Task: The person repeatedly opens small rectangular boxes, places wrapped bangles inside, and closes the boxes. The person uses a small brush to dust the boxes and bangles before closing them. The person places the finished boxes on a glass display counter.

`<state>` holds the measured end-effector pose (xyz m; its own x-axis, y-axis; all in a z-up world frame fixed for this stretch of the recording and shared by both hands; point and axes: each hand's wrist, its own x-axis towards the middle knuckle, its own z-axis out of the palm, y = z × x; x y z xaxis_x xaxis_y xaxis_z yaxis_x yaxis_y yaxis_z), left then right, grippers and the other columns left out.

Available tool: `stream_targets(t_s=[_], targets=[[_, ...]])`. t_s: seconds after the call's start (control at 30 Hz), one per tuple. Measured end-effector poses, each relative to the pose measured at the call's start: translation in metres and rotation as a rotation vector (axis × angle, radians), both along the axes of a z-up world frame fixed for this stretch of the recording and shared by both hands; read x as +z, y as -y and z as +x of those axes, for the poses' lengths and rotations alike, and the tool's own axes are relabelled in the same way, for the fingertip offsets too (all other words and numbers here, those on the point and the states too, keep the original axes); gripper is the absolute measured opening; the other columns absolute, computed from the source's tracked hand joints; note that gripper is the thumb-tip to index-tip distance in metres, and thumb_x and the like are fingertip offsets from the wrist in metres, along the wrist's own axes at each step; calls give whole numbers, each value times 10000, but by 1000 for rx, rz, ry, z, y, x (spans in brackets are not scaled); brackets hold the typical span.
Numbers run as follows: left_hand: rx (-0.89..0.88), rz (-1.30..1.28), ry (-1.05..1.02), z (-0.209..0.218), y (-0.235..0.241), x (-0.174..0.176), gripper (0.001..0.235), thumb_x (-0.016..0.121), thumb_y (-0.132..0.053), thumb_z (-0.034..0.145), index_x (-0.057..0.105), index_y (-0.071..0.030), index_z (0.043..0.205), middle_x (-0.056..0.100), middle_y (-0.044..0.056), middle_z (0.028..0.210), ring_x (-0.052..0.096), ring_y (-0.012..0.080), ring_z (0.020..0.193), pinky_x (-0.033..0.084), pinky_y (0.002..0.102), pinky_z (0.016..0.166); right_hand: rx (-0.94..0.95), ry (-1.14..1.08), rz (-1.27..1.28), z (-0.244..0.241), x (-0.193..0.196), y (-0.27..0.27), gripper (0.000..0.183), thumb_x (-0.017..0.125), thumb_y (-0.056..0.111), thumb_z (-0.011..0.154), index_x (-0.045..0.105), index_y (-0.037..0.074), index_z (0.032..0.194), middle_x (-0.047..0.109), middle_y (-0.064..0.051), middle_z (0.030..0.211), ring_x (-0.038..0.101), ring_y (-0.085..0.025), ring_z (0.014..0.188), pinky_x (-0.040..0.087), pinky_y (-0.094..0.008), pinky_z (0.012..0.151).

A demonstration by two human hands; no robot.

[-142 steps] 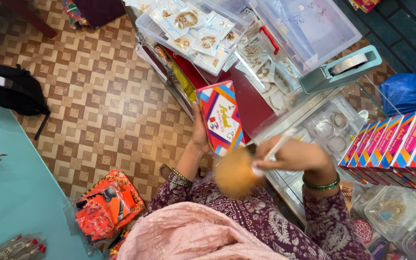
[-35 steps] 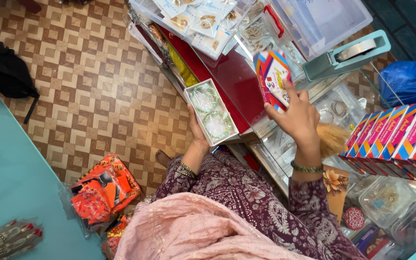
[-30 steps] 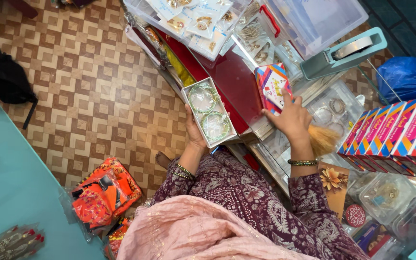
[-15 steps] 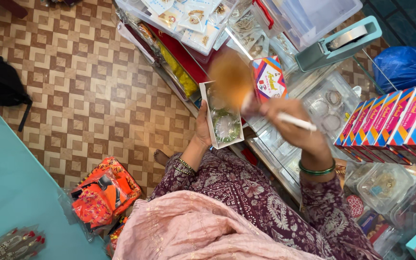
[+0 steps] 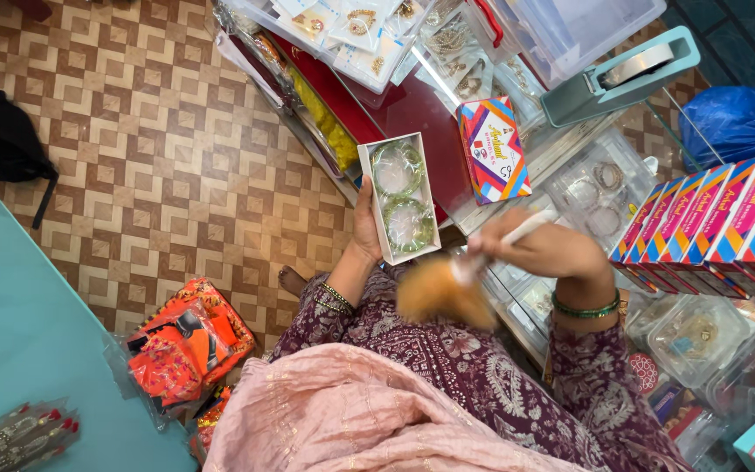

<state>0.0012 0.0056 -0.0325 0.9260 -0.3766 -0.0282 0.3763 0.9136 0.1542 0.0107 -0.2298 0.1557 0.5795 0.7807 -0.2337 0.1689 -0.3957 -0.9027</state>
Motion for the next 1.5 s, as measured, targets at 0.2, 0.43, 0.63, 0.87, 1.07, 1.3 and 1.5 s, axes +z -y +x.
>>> stream_targets(t_s=[0.2,0.43,0.63,0.87,1.07,1.3,1.5], targets=[[26,56,-14,-3,1,-4,827,628,-645,956,464,-51,1507,637,172,1325,684,306,1145,614,488,972,-357,572,252,0,-8,6,437,496,379,1114,646,-29,1156,682,-141,1055,622,-196,924,499,-375,787],[-12,-1,-7,-5,2,-8,850,646,-648,951,469,-17,1492,647,197,1303,700,319,1119,622,492,952,-110,226,153,-10,-18,15,461,447,448,1101,667,47,1042,686,-94,1042,672,-193,930,551,-340,846],[-75,26,55,-7,14,-3,866,654,-645,927,428,-71,1535,625,177,1346,680,308,1178,603,496,1005,-461,685,-218,-16,-32,-41,322,626,311,1024,672,93,1257,671,-79,1206,695,-222,861,528,-397,795],[-173,-18,20,-14,37,-18,829,591,-664,968,416,-89,1539,593,164,1376,638,309,1262,560,506,1083,-501,808,-403,-10,-49,-69,758,863,457,782,515,104,1356,617,-117,1324,715,-347,906,560,-464,658],[-200,45,4,-17,41,-33,836,576,-686,975,418,-93,1543,580,163,1404,606,302,1284,526,496,1105,-465,723,-551,-4,-53,-63,880,875,521,711,478,77,1359,610,-137,1306,708,-367,819,560,-481,668],[-222,44,-15,-10,39,-24,878,536,-703,956,361,-103,1573,542,172,1465,562,319,1352,512,500,1138,-562,693,-364,2,-57,-68,849,892,406,654,478,115,1336,652,-108,1201,718,-325,894,557,-462,702],[-121,64,17,-3,38,-10,907,539,-722,934,320,-149,1602,491,164,1517,549,321,1375,501,512,1141,-639,827,-290,-6,-49,-71,842,889,361,674,467,119,1362,621,-134,1223,707,-328,924,552,-446,680]])
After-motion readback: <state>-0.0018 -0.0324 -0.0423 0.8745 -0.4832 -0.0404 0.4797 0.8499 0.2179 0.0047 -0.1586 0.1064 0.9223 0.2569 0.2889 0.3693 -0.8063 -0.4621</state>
